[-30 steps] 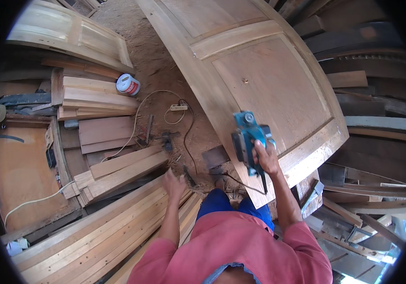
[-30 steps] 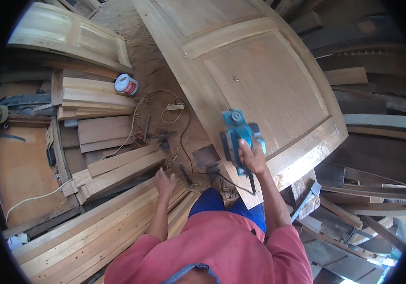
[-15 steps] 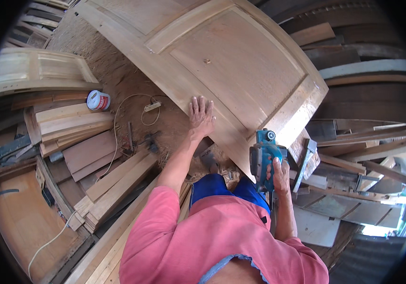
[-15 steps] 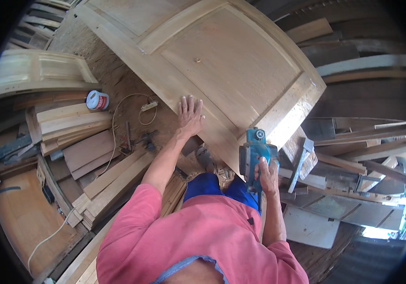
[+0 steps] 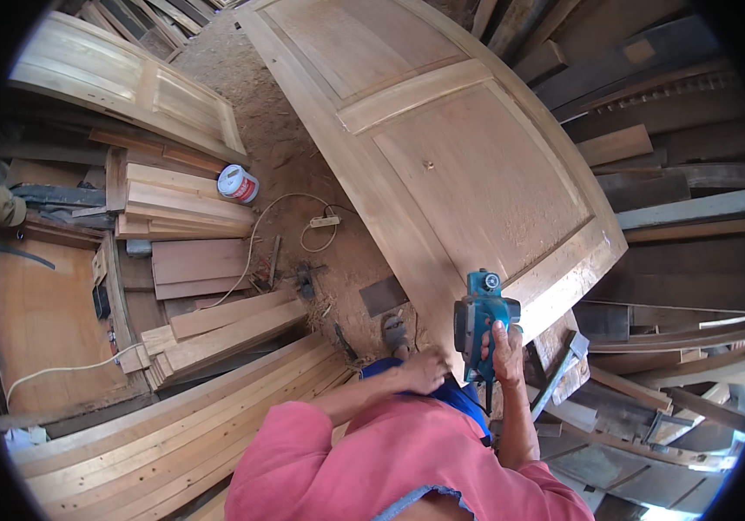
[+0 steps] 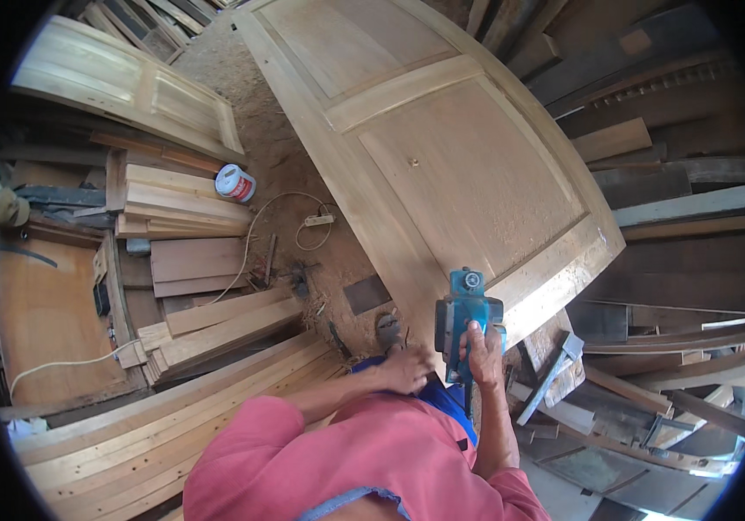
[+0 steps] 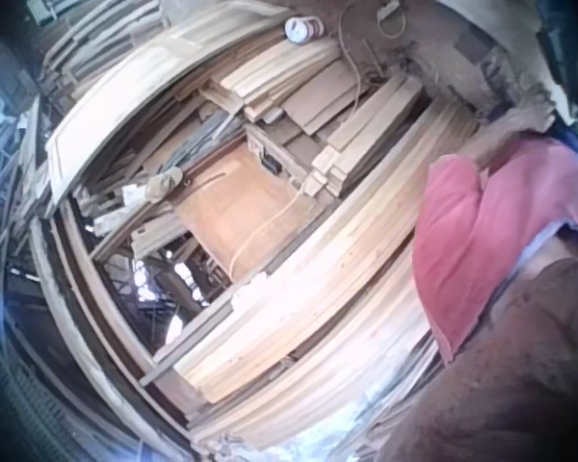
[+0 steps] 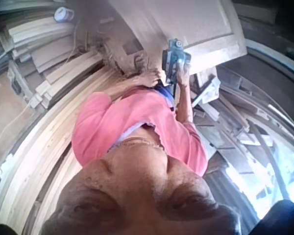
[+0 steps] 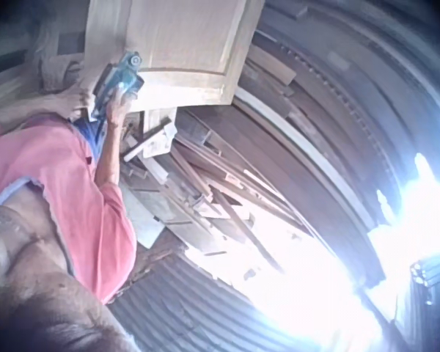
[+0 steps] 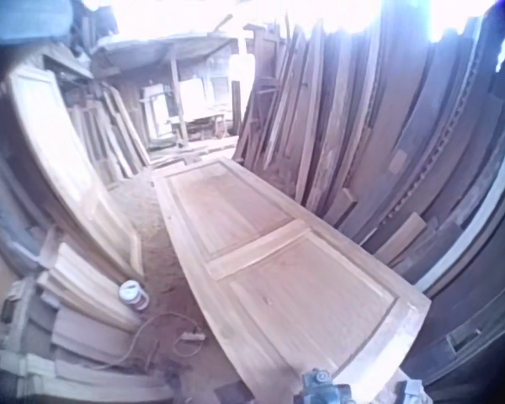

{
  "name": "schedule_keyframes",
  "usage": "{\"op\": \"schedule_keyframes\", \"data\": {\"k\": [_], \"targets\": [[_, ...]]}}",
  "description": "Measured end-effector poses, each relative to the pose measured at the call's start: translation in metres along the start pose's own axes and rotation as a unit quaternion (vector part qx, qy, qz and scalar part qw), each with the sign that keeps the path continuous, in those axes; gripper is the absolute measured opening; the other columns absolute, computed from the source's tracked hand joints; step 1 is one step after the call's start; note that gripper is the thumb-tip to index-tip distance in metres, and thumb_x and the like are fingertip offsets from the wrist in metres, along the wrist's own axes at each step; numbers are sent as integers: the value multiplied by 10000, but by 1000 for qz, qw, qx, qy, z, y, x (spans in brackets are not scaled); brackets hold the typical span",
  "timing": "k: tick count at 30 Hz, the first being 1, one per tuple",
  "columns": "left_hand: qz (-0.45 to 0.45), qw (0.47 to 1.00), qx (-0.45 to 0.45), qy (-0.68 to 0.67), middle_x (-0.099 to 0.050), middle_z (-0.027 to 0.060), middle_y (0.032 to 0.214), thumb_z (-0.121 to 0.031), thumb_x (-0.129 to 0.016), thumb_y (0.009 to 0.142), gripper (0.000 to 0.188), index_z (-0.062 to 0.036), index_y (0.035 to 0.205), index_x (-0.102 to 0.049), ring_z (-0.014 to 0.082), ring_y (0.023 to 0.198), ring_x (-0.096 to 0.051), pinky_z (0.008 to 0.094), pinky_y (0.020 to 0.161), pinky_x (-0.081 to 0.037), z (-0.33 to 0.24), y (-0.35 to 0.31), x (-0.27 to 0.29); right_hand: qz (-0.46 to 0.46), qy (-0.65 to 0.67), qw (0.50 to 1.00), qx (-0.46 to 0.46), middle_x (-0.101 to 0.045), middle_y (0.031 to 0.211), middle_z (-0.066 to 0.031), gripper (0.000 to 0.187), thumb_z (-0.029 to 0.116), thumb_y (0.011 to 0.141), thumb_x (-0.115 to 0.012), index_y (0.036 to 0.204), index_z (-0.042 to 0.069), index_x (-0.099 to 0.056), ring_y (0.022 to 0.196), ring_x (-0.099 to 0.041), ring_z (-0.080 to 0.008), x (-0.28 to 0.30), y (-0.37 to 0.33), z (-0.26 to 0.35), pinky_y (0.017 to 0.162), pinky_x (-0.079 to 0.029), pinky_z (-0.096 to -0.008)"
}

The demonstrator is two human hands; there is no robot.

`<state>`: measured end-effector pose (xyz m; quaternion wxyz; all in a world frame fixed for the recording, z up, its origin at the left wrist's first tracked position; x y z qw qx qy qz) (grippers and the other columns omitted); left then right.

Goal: The person planes the edge and surface of a wooden door using an electric planer, checking the progress by hand.

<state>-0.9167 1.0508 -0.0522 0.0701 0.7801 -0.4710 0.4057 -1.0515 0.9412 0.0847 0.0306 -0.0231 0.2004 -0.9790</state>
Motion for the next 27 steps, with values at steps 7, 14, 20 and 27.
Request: {"op": "schedule_keyframes", "data": {"k": [7,14,20,27], "targets": [[-110,988,-42,-97,-504,160,1494,-225,-721,819,731,-149,1501,-468,334,1398,-467,490,1147,-356,-35,21,-86,105,5,994,-10,-562,687,-20,469,483,1044,-535,959,24,-586,558,-553,-121,-37,18,1,511,-434,-292],[-121,974,160,-103,-658,108,1048,-248,-664,855,228,-131,1050,-641,320,1137,-589,522,974,-423,-19,-14,-35,204,-33,978,32,-560,652,-29,479,490,1038,-539,917,28,-578,537,-549,-121,-52,44,4,504,-441,-288],[-137,963,233,-18,-707,136,942,-168,-699,752,199,-128,946,-698,364,996,-647,520,867,-499,105,-130,-59,210,-52,976,16,-569,667,-29,528,523,1024,-568,1033,-3,-597,538,-546,-116,-81,69,28,497,-439,-273],[-95,778,617,-65,-730,85,998,-166,-678,805,148,-193,930,-753,356,1208,-587,659,1023,-377,262,-359,3,144,-90,983,62,-557,662,-11,575,530,1034,-555,1132,-35,-595,537,-533,-96,-90,100,92,496,-425,-261]]}}
Point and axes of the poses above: each hand's wrist, its own y-axis towards the middle knuckle, its own x-axis out of the back of the hand, z = x × y, the point moved 8 cm from there along y, towards the middle knuckle
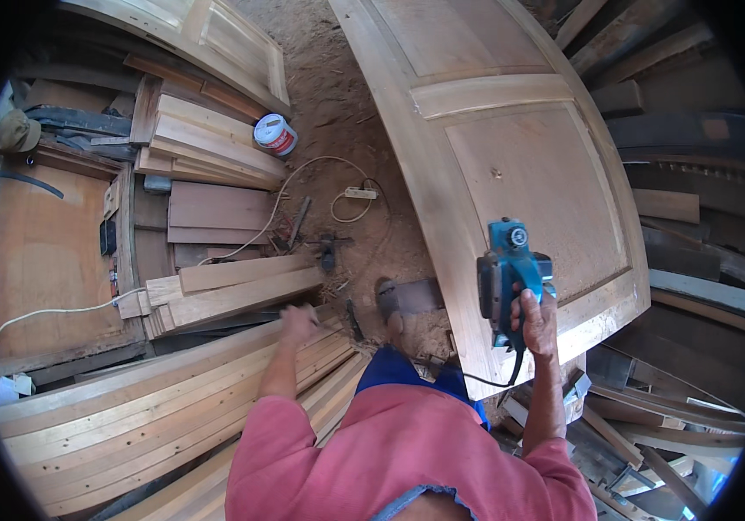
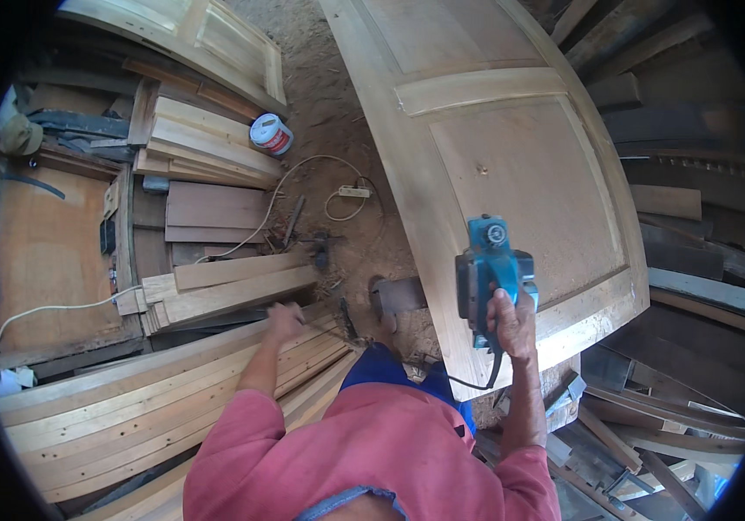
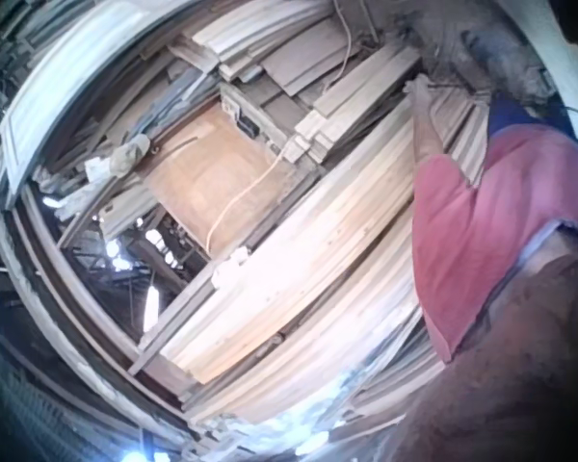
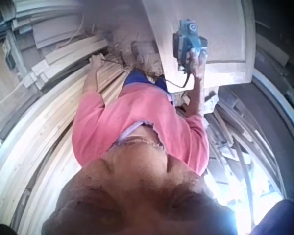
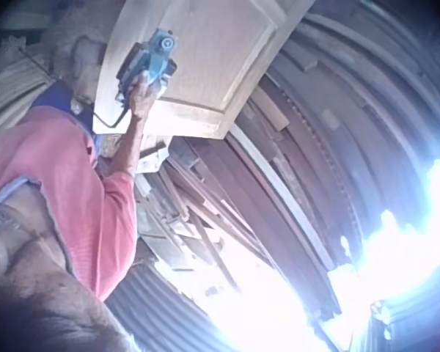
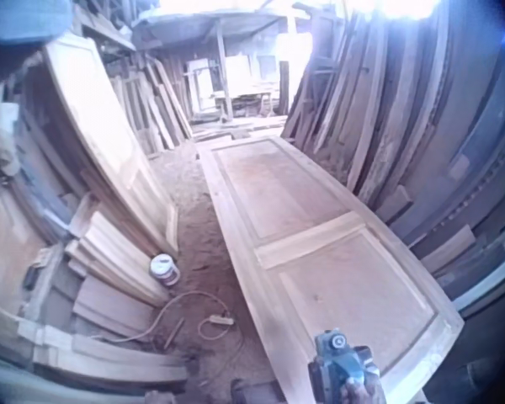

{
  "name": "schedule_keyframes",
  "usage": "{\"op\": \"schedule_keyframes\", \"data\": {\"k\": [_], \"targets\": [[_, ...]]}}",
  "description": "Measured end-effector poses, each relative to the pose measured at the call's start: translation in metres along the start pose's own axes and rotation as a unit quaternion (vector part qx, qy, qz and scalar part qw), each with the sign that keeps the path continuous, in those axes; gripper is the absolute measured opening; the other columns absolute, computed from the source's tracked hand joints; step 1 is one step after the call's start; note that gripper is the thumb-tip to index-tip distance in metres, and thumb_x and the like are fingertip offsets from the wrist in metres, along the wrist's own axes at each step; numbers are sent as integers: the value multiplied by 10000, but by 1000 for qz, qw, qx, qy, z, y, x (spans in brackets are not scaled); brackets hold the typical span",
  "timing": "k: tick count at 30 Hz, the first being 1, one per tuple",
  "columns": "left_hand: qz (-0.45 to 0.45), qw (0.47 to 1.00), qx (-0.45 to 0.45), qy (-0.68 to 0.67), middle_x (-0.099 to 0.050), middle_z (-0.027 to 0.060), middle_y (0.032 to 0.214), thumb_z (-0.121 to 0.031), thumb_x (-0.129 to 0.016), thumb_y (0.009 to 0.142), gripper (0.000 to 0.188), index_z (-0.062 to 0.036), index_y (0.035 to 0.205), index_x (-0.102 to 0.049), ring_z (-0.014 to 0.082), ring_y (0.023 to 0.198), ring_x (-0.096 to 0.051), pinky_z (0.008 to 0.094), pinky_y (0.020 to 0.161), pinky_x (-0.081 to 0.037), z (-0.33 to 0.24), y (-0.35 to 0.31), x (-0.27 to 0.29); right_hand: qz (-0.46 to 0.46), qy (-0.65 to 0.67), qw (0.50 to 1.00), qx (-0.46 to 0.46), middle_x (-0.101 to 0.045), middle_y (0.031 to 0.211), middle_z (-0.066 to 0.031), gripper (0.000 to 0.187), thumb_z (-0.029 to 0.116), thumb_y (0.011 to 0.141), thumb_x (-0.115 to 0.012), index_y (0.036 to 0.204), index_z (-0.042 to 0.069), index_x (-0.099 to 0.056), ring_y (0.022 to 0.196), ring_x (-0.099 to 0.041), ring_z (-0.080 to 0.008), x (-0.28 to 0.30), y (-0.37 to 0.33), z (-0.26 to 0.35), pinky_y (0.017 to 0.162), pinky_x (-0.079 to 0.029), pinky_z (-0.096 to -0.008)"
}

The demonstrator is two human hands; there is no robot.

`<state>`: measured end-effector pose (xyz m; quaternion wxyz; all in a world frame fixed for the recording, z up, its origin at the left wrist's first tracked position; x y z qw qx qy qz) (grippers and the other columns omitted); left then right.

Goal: The person planes the edge and surface of a wooden door using an electric planer, checking the progress by hand.

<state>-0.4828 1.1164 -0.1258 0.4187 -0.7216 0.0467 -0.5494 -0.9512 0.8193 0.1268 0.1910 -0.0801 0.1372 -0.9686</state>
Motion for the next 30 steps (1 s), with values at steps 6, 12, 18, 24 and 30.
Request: {"op": "schedule_keyframes", "data": {"k": [6,12,18,24,30], "targets": [[-567,697,-26,-437,-538,32,679,-267,-443,1095,282,-44,959,-551,149,661,-578,334,652,-486,92,10,338,-56,2,998,0,-543,683,-8,618,558,1046,-504,1189,-36,-594,542,-527,-97,-21,41,22,502,-426,-262],[-397,766,-131,-488,-557,72,743,-286,-444,1092,302,-12,1140,-559,187,779,-613,359,711,-500,85,-2,283,-28,1,999,-25,-538,697,-2,620,588,1047,-472,1178,-7,-584,545,-518,-88,-65,68,17,505,-425,-254],[87,992,-1,-97,-690,213,1239,-281,-629,884,402,-83,1226,-699,400,1183,-645,480,1018,-515,64,-5,-14,-13,-23,999,-42,-558,688,-20,607,571,1059,-458,1091,-15,-614,538,-531,-105,-87,65,5,494,-418,-268],[81,986,62,-135,-715,210,1169,-192,-646,866,320,-133,1176,-700,409,1114,-668,482,974,-528,32,11,37,-10,-30,996,-79,-556,674,-20,570,544,1050,-490,1024,-13,-608,531,-533,-108,-93,60,-25,490,-424,-284],[-81,954,74,-278,-732,214,1036,-205,-689,875,271,-75,1113,-681,369,1046,-708,450,895,-540,91,58,88,-13,-7,998,-69,-546,697,-6,574,592,1020,-511,1027,23,-585,542,-524,-102,-92,58,-27,503,-435,-266]]}}
Point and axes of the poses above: each hand's wrist, its own y-axis towards the middle knuckle, its own x-axis out of the back of the hand, z = x × y, the point moved 8 cm from there along y, towards the middle knuckle
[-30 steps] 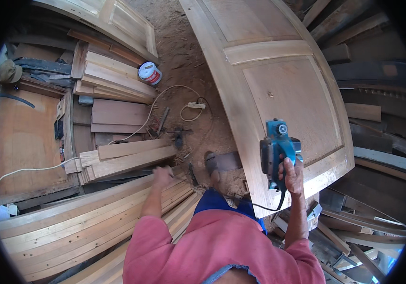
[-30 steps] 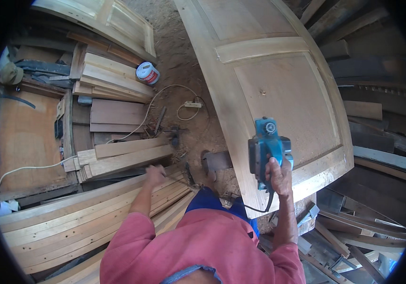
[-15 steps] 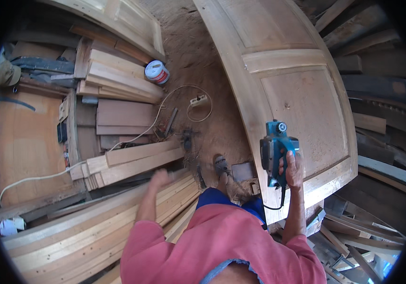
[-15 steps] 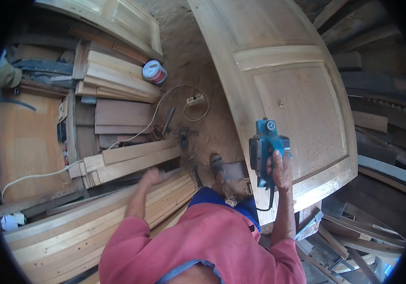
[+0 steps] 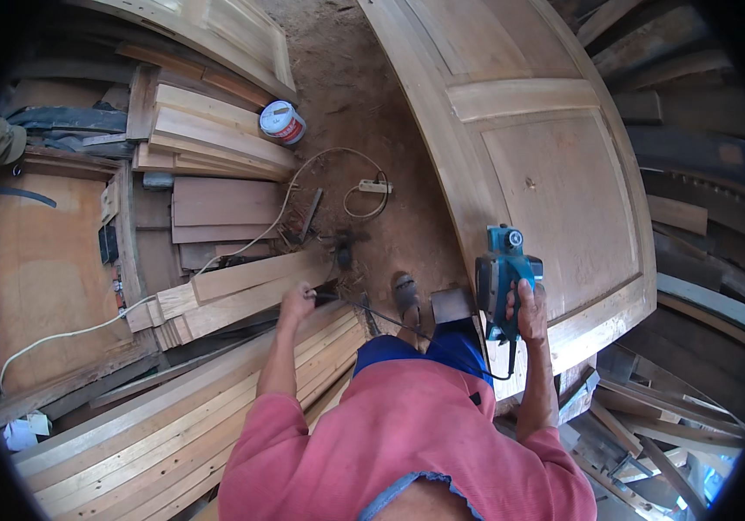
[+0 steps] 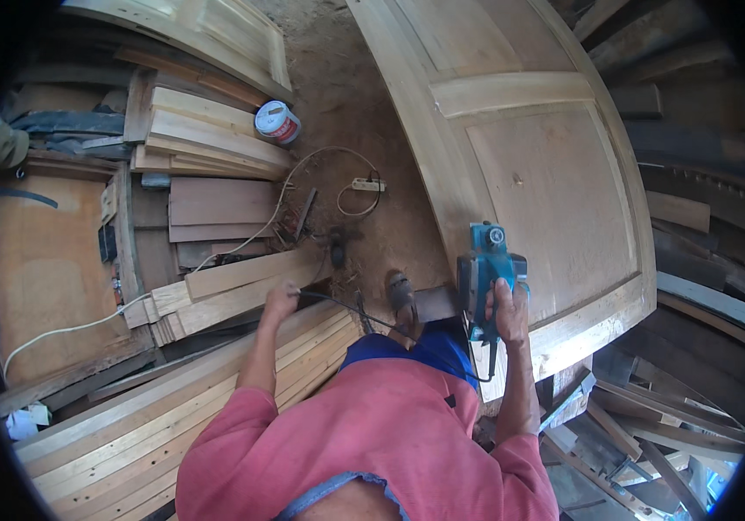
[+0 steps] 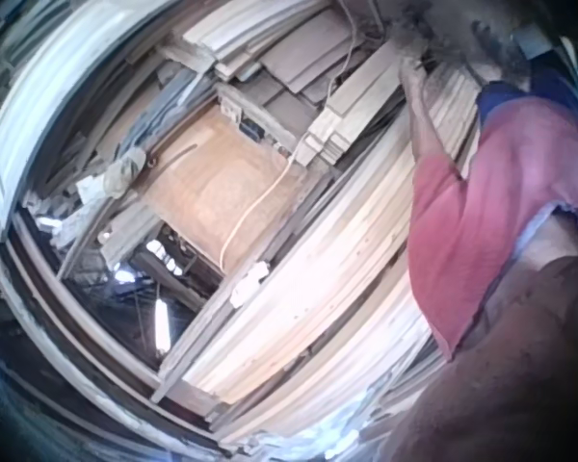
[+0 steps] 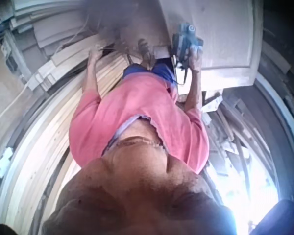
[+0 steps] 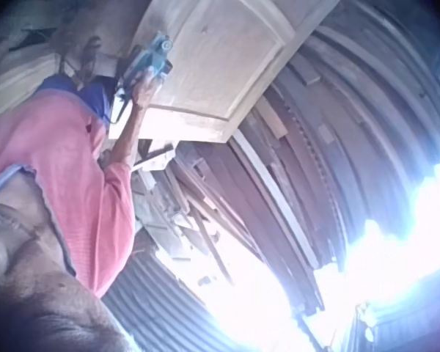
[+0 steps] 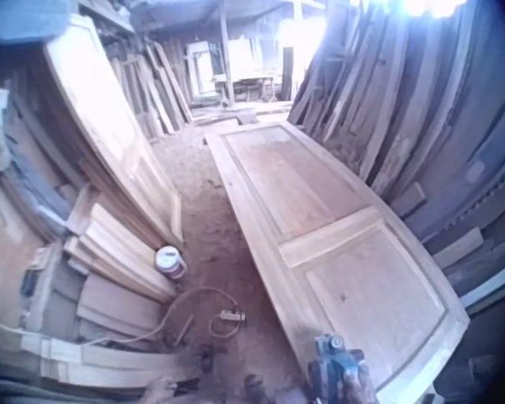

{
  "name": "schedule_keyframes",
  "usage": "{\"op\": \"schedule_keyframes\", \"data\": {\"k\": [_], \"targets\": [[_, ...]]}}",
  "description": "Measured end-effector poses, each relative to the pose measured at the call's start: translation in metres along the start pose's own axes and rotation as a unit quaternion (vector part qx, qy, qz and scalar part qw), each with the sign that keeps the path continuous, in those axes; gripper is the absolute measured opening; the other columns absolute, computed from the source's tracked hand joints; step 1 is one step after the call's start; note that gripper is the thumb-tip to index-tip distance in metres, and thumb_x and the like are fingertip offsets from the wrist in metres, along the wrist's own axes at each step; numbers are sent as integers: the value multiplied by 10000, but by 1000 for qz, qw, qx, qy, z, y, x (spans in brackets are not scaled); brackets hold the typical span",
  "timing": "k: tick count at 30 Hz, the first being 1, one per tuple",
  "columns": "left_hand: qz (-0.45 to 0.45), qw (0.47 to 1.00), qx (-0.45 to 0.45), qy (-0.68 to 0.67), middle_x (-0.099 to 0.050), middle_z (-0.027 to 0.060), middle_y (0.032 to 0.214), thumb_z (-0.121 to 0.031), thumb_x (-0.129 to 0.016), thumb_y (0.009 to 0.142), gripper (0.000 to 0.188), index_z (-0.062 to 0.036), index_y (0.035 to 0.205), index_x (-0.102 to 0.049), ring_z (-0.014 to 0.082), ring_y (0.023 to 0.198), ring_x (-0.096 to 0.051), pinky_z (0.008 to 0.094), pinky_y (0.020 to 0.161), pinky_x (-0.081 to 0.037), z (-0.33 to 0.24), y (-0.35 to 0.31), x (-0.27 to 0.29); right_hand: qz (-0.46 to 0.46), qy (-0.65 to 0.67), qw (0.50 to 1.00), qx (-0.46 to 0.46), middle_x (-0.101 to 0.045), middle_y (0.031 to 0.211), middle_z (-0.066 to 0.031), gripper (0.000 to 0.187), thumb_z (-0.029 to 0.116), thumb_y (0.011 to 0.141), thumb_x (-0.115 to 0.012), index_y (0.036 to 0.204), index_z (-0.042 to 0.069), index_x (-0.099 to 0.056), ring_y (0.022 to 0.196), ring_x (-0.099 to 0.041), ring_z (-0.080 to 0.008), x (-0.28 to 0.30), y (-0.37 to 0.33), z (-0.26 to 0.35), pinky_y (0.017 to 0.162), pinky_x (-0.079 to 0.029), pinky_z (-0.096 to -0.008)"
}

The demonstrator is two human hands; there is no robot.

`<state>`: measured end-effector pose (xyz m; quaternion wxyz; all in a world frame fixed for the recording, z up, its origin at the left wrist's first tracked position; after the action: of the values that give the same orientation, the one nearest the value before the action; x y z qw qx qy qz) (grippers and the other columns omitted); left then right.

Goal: The person planes the edge and surface of a wooden door using an electric planer, checking the progress by hand.

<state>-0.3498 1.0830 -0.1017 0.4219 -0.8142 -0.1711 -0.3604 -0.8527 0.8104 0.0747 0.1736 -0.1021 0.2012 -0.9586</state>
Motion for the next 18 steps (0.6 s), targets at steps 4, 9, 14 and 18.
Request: {"op": "schedule_keyframes", "data": {"k": [4,9,14,18], "targets": [[-137,982,-27,-128,-741,177,975,-254,-679,905,260,-62,1080,-690,342,983,-717,439,891,-540,-10,32,44,-37,11,999,-30,-561,701,-17,544,558,1022,-529,1022,20,-607,550,-539,-115,5,15,2,507,-432,-278],[-221,973,1,66,-736,200,989,-419,-639,958,357,-83,1040,-731,390,978,-700,465,890,-517,-60,27,109,-18,53,998,-19,-558,704,-5,531,547,1027,-535,1035,21,-608,552,-534,-99,11,32,-4,507,-436,-269],[-146,986,75,-29,-724,197,893,-473,-615,978,416,-84,1030,-752,360,909,-688,433,853,-519,-59,34,95,-14,39,999,2,-558,700,-2,515,531,1033,-542,1034,21,-612,541,-525,-92,25,43,3,502,-430,-259],[-144,956,-73,-244,-737,110,958,-251,-640,1000,251,-33,1099,-717,214,861,-682,333,773,-544,-41,41,89,18,32,999,5,-564,697,-5,532,544,1030,-545,1020,17,-617,546,-536,-92,20,52,1,505,-429,-258]]}}
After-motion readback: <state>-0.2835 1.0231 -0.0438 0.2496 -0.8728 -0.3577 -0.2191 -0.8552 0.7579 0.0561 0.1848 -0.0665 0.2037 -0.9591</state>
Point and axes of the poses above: each hand's wrist, its own y-axis towards the middle knuckle, its own x-axis out of the back of the hand, z = x × y, the point moved 8 cm from there along y, towards the middle knuckle
